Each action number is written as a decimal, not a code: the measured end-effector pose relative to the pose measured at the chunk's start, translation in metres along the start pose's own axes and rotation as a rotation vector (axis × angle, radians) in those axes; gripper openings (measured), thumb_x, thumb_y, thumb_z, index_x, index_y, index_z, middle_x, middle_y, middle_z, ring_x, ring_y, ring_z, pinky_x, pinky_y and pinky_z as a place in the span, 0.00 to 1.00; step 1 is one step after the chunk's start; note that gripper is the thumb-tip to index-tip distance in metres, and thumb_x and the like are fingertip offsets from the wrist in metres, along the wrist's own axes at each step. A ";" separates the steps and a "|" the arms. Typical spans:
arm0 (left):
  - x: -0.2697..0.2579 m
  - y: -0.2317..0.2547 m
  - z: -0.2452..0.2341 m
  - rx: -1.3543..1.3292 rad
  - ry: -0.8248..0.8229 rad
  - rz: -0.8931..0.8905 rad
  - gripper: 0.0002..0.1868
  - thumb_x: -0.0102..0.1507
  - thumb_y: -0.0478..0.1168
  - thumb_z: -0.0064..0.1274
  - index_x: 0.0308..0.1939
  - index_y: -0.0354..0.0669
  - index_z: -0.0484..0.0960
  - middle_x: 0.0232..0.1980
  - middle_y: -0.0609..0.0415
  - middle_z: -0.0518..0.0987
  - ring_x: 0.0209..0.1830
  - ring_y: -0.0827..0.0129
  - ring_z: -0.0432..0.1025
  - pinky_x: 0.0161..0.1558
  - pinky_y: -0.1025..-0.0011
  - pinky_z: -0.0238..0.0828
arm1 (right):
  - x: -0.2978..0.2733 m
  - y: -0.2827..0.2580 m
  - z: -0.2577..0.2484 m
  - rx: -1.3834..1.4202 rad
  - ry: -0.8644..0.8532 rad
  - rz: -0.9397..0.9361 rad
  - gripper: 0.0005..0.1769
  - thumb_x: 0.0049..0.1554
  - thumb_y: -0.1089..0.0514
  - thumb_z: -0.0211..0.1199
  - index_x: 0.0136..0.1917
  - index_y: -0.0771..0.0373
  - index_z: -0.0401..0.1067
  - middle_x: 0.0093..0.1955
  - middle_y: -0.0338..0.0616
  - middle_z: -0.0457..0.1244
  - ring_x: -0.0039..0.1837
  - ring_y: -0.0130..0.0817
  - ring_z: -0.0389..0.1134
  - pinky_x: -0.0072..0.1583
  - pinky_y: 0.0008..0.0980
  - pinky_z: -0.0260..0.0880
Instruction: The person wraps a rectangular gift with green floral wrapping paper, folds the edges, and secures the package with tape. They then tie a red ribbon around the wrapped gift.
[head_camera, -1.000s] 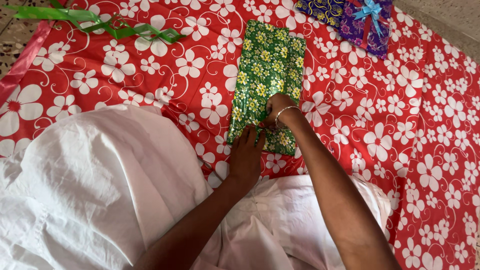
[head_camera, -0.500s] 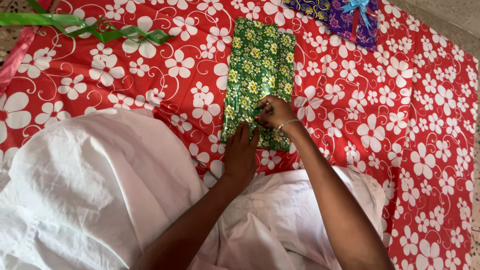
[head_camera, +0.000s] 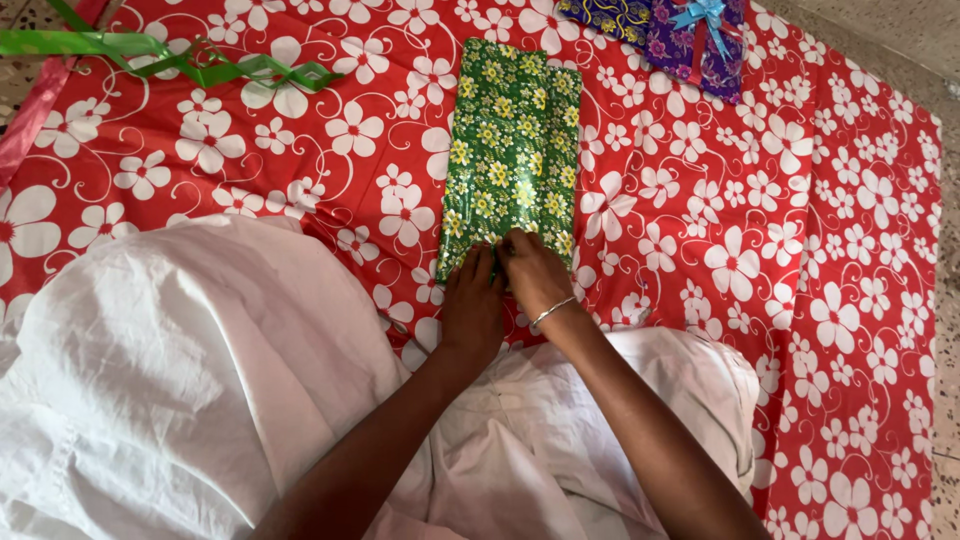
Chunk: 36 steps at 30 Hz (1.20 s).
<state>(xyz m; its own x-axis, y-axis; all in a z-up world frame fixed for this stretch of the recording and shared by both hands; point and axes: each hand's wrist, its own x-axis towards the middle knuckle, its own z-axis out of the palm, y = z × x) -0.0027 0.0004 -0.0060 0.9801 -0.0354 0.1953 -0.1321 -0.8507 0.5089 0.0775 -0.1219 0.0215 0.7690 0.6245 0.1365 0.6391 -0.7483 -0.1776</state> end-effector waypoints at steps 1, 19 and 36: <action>0.000 0.001 0.001 0.004 0.057 0.026 0.32 0.57 0.30 0.53 0.68 0.32 0.69 0.77 0.39 0.59 0.79 0.46 0.52 0.72 0.50 0.52 | -0.001 -0.003 0.002 -0.066 0.015 -0.035 0.10 0.56 0.63 0.58 0.50 0.66 0.75 0.54 0.52 0.64 0.55 0.51 0.68 0.52 0.46 0.71; 0.011 -0.005 -0.049 -0.440 0.117 -0.074 0.14 0.58 0.25 0.48 0.46 0.31 0.81 0.56 0.36 0.78 0.59 0.42 0.73 0.62 0.53 0.70 | -0.017 0.000 0.011 0.156 0.280 0.206 0.23 0.51 0.70 0.57 0.59 0.59 0.77 0.63 0.50 0.66 0.63 0.50 0.67 0.63 0.41 0.68; 0.022 -0.072 -0.008 -0.671 0.270 -0.660 0.25 0.59 0.46 0.60 0.55 0.32 0.79 0.43 0.45 0.85 0.38 0.66 0.79 0.44 0.67 0.76 | -0.051 0.109 0.051 0.877 0.370 0.862 0.18 0.56 0.56 0.62 0.56 0.68 0.79 0.44 0.53 0.71 0.41 0.35 0.71 0.46 0.34 0.68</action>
<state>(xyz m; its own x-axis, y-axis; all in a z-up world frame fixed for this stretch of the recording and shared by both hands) 0.0270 0.0655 -0.0317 0.8313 0.5330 -0.1575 0.2924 -0.1783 0.9395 0.1081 -0.2239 -0.0547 0.9759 -0.1905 -0.1063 -0.1749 -0.3920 -0.9032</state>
